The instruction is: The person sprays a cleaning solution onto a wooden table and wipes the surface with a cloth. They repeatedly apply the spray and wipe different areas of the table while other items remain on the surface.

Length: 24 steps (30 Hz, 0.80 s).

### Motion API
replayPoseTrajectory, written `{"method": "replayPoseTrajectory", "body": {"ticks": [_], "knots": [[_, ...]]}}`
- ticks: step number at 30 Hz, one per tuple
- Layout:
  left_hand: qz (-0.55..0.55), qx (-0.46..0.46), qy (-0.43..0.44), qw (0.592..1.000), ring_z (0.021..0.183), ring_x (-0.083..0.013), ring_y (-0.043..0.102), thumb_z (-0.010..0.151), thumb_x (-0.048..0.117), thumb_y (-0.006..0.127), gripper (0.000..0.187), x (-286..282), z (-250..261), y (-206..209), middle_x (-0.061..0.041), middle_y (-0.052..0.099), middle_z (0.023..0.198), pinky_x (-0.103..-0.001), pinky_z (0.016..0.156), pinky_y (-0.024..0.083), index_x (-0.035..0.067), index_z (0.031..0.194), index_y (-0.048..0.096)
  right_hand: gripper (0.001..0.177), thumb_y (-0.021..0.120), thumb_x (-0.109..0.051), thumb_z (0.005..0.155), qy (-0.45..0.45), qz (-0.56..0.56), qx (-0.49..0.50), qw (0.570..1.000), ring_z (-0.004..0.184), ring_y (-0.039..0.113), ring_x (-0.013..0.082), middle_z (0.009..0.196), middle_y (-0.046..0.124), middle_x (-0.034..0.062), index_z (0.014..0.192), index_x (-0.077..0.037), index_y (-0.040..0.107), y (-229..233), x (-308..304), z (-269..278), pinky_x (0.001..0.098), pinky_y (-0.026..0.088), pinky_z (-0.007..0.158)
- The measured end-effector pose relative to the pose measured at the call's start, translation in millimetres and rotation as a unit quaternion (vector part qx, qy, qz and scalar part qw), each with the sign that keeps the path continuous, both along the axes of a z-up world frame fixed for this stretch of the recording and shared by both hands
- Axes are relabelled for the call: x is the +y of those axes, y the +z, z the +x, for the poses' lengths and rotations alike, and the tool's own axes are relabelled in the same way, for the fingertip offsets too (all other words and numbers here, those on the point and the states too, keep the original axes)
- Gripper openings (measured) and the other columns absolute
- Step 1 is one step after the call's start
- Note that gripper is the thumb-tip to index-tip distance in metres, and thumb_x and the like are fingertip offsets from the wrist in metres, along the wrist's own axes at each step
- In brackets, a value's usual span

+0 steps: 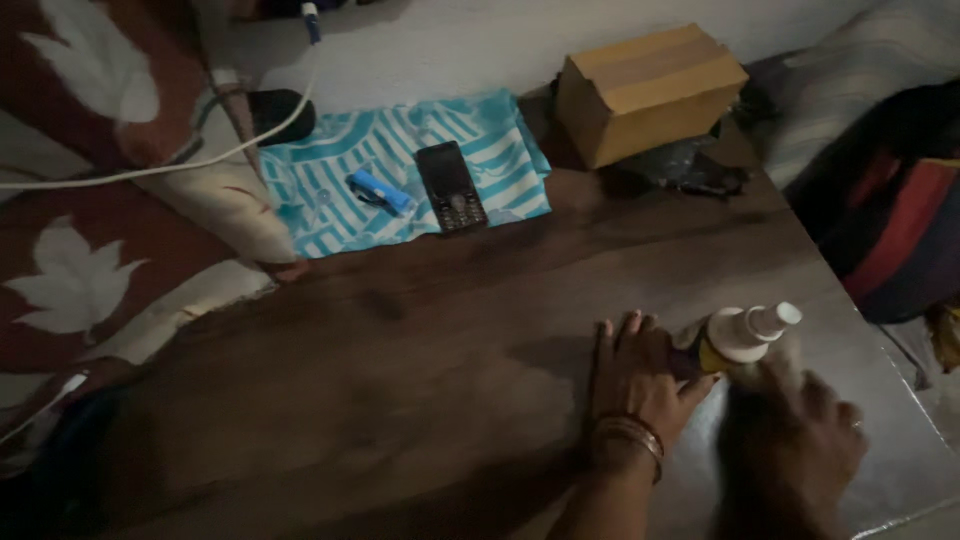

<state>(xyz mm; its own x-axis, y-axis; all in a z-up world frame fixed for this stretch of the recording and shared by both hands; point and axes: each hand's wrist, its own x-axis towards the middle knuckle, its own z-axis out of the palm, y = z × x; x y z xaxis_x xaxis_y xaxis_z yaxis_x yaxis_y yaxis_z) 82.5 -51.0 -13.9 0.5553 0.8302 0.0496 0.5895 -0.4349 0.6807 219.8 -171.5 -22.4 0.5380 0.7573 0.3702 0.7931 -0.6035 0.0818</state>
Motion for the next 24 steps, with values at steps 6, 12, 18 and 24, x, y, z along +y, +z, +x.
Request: {"method": "replayPoseTrajectory", "body": {"ticks": [6, 12, 18, 24], "knots": [[0.054, 0.044, -0.006, 0.998, 0.150, -0.0337, 0.032, 0.092, 0.057, 0.063, 0.068, 3.7, 18.0, -2.6, -0.017, 0.050, 0.153, -0.055, 0.127, 0.014, 0.001, 0.131, 0.059, 0.056, 0.066, -0.032, 0.094, -0.006, 0.009, -0.002, 1.000, 0.117, 0.055, 0.0406, 0.134, 0.060, 0.0113, 0.149, -0.028, 0.061, -25.7, 9.2, 46.8, 0.0545, 0.046, 0.097], [0.072, 0.032, 0.000, 0.997, 0.150, -0.0340, 0.034, 0.091, 0.055, 0.065, 0.069, 1.9, 16.9, 0.4, -0.016, 0.053, 0.151, -0.056, 0.125, 0.015, -0.001, 0.132, 0.060, 0.056, 0.066, -0.042, 0.095, 0.043, 0.003, 0.062, 0.997, 0.117, 0.055, 0.0399, 0.140, 0.059, 0.0115, 0.149, -0.028, 0.061, -28.1, -3.8, 42.4, 0.0517, 0.044, 0.097], [0.091, 0.062, -0.005, 0.994, 0.152, -0.0334, 0.033, 0.091, 0.053, 0.066, 0.065, 2.4, 18.4, 0.9, -0.016, 0.051, 0.154, -0.055, 0.127, 0.015, 0.001, 0.129, 0.061, 0.047, 0.070, -0.035, 0.093, -0.035, 0.001, 0.006, 0.999, 0.120, 0.055, 0.0430, 0.130, 0.062, 0.0121, 0.139, -0.033, 0.068, -32.1, 23.8, 104.6, 0.0527, 0.045, 0.098], [0.087, 0.064, -0.003, 0.994, 0.149, -0.0316, 0.033, 0.084, 0.056, 0.069, 0.076, 3.4, 18.6, 3.0, -0.016, 0.050, 0.151, -0.055, 0.124, 0.014, -0.002, 0.132, 0.057, 0.052, 0.073, -0.040, 0.076, 0.066, -0.027, 0.047, 0.996, 0.114, 0.055, 0.0363, 0.135, 0.061, 0.0099, 0.124, -0.021, 0.067, -36.6, 34.5, 60.4, 0.0505, 0.045, 0.097]]}}
